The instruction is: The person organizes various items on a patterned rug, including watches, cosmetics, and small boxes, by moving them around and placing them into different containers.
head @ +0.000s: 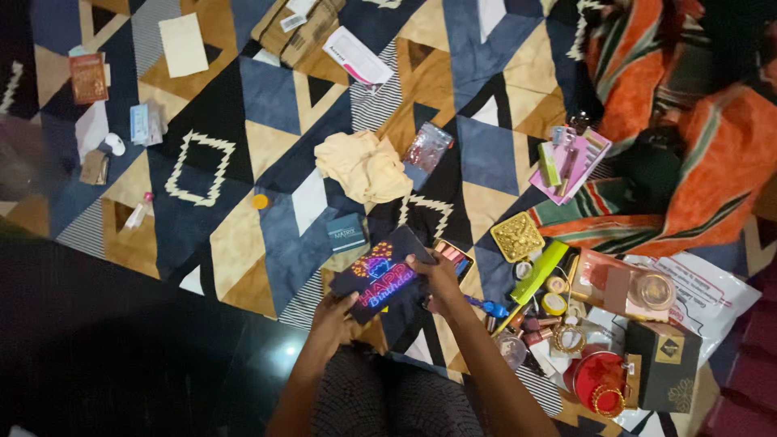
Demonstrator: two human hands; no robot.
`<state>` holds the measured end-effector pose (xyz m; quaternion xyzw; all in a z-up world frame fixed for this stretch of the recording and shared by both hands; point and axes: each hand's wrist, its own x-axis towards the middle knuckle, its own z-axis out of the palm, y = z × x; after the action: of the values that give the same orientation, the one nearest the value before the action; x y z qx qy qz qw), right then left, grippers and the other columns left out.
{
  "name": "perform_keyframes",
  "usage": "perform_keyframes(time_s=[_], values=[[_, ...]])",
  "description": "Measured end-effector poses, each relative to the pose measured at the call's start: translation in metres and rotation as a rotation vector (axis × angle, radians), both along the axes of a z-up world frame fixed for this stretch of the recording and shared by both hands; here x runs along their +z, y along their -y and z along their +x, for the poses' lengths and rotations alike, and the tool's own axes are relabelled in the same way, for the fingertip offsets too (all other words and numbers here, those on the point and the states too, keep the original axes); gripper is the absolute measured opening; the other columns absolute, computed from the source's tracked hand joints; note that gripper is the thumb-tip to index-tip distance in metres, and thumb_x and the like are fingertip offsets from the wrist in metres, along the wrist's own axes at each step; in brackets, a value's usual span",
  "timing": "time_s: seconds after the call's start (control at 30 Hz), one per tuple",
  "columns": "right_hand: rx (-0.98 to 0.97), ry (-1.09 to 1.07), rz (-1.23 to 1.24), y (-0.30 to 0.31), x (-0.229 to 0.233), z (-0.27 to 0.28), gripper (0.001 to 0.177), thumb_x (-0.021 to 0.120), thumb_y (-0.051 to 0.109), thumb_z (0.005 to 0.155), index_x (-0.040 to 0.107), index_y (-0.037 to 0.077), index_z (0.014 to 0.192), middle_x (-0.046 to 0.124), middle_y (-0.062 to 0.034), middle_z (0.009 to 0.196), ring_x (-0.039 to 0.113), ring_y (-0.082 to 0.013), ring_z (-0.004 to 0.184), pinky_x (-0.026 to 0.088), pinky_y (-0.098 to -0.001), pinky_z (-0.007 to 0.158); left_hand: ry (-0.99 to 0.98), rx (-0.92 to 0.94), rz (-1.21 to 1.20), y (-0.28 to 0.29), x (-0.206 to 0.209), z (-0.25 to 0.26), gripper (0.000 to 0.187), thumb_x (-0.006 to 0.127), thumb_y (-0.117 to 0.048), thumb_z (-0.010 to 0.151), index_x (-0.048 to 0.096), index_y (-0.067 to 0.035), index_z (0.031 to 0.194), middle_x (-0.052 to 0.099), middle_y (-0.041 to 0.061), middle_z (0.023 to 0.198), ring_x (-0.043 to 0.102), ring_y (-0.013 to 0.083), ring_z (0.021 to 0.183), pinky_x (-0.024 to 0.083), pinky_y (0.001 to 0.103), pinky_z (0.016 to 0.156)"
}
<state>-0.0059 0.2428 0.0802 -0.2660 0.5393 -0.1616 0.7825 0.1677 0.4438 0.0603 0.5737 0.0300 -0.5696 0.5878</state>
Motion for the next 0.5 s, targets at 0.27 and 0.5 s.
perform_keyframes(time_s=[0.27, 0.5], values=[[0.293, 0.239, -0.515, -0.046, -0.078, 0.064, 0.068, 0.08, 0.012, 0.082, 0.049, 0.003, 0.142, 0.064, -0.0136, 0.123, 0.063, -0.0197, 0.11, 0.052, -0.0353, 0.096, -0.212, 0.162, 0.136, -0.093, -0.059, 0.074, 0.033, 0.07, -0.021, 0.093, 0.065, -0.009, 0.124, 0.072, 0.006, 0.113, 0.069, 0.0223, 0.1, 0.055, 0.043, 0.083], [0.369, -0.385, -0.319, -0.093, -0.108, 0.067, 0.051, 0.076, 0.02, 0.084, 0.059, 0.003, 0.13, 0.069, -0.0143, 0.119, 0.065, -0.0386, 0.084, 0.053, -0.0473, 0.074, -0.442, 0.313, 0.027, -0.126, -0.099, 0.161, 0.047, 0.064, -0.036, 0.094, 0.056, -0.002, 0.125, 0.069, 0.015, 0.12, 0.067, 0.0305, 0.113, 0.053, 0.048, 0.1]])
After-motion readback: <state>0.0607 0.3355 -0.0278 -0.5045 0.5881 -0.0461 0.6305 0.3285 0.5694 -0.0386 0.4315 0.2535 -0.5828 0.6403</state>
